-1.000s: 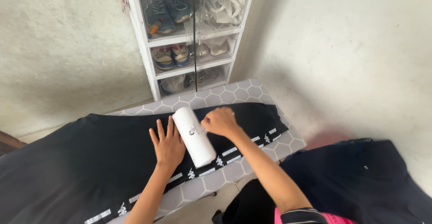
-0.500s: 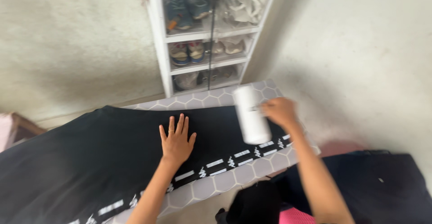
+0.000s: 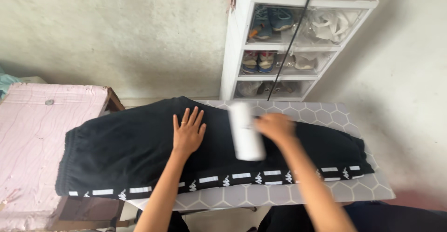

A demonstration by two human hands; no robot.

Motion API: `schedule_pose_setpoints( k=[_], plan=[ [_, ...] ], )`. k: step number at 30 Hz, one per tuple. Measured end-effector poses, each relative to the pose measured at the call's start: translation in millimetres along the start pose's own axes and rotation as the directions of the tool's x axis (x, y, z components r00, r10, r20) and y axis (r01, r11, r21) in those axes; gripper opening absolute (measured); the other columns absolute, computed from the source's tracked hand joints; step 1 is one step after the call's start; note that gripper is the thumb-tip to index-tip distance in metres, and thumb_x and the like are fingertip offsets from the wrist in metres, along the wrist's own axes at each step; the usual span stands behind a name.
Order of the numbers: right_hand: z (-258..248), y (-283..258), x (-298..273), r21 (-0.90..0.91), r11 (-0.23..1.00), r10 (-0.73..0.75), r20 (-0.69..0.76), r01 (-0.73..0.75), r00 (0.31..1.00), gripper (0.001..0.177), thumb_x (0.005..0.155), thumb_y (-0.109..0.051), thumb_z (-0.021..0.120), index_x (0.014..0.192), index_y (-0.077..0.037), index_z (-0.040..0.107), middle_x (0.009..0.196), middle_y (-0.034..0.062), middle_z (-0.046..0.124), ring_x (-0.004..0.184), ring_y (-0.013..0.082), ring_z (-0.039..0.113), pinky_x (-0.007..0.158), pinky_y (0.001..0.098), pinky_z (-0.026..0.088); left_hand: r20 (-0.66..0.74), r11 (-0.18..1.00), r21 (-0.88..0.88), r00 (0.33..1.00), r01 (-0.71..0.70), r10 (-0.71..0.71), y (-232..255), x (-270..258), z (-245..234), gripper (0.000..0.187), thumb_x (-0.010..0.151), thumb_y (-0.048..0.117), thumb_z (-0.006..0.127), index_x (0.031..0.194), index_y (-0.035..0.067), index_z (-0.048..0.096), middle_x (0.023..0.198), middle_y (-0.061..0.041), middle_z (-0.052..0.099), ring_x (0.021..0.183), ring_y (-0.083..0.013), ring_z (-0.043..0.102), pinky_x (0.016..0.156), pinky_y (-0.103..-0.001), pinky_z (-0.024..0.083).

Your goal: The person uses a handheld garment steamer to remove wrinkles from a pair of black pants laid on an ironing board. They repeatedly reposition and smooth the pants while steaming different sections, including the legs and waistband.

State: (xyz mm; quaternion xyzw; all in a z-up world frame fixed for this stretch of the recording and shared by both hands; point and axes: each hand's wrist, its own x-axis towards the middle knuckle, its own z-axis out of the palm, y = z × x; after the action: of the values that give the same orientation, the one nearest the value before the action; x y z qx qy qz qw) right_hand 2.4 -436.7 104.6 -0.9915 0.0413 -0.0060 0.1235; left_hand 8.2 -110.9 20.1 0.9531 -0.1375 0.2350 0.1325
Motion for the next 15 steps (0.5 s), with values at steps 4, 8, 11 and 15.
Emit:
schedule_pose_setpoints(
  k=[4, 8, 11, 15],
  plan=[
    [-54, 122, -34, -0.195, 0.953, 0.229, -0.037, -0.232, 0.973, 0.050, 0.085, -0.061, 0.055, 0.076, -0.020, 0.082, 0.067, 0.0053, 0.073, 0.065, 0.0257, 0.072, 0.069, 0.0432, 0.054, -0.015, 0.999, -0.032, 1.000, 0.021, -0.022, 1, 0, 2, 0.056, 0.100, 0.041, 0.046, 0.152, 0.018, 0.048, 0.161, -0.004, 0.041, 0.151, -0.0301, 0.031, 0.120, -0.065, 0.014],
    [-62, 130, -30, -0.176, 0.966, 0.167, -0.146, -0.191, 0.975, 0.045, 0.086, -0.058, 0.062, 0.077, -0.018, 0.081, 0.064, 0.0064, 0.069, 0.062, 0.0263, 0.068, 0.062, 0.0420, 0.052, -0.002, 0.999, 0.021, 0.999, 0.040, -0.040, 8, 0, 4, 0.058, 0.100, 0.041, 0.046, 0.153, 0.016, 0.046, 0.162, -0.006, 0.038, 0.152, -0.0336, 0.028, 0.119, -0.066, 0.013],
    [-28, 54, -3, 0.093, 0.995, 0.035, -0.106, -0.025, 0.994, 0.044, 0.085, -0.055, 0.070, 0.076, -0.013, 0.079, 0.066, 0.0100, 0.071, 0.061, 0.0267, 0.067, 0.061, 0.0429, 0.049, 0.000, 0.998, 0.017, 0.999, 0.055, -0.055, 13, 3, 3, 0.059, 0.100, 0.041, 0.045, 0.153, 0.015, 0.045, 0.162, -0.007, 0.037, 0.152, -0.0358, 0.026, 0.120, -0.066, 0.013],
    [29, -86, 23, 0.024, 0.969, -0.240, -0.115, 0.245, 0.964, 0.033, 0.085, -0.038, 0.065, 0.067, -0.011, 0.074, 0.060, 0.0119, 0.066, 0.053, 0.0305, 0.063, 0.057, 0.0450, 0.051, 0.081, 0.998, 0.039, 0.995, 0.057, -0.060, 9, 1, -4, 0.060, 0.096, 0.041, 0.048, 0.150, 0.016, 0.046, 0.162, -0.008, 0.037, 0.152, -0.0371, 0.025, 0.118, -0.065, 0.014]
  ],
)
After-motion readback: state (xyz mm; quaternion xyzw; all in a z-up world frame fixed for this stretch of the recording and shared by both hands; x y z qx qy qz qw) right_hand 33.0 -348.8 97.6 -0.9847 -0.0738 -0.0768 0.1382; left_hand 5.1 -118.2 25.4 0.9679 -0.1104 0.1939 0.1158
